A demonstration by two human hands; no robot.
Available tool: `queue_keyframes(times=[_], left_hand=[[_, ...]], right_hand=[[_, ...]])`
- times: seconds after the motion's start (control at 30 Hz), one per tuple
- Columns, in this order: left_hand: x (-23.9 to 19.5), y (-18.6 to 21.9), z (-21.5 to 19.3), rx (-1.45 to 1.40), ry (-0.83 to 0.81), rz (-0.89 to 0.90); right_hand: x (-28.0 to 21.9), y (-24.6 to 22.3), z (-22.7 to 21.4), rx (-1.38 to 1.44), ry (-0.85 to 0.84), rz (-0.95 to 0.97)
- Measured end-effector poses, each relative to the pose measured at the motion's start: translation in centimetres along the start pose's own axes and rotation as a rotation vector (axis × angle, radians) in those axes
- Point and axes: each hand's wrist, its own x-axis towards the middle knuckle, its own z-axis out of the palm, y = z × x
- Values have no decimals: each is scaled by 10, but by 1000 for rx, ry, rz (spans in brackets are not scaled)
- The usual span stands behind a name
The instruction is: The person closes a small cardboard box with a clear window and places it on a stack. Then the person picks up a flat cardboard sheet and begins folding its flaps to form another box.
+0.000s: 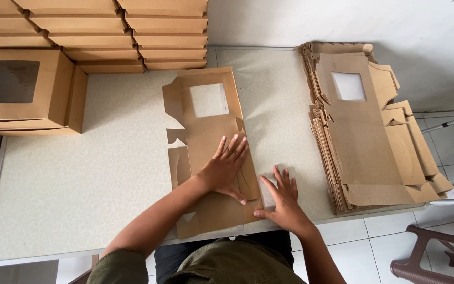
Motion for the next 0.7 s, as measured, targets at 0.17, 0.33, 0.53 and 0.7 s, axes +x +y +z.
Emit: queue_keyframes(times=[0.17,0.33,0.53,0.7], left_hand=[[9,13,-35,108,-161,-42],[12,14,-47,190,-290,-65],[15,8,-43,159,-347,-103],[14,8,-41,165,-344,-112]], right_hand=[[-1,9,-10,-86,-42,1],[9,26,-5,-182,14,-10],[27,40,-3,-444,206,-36],[42,42,-7,-474,295,-107]])
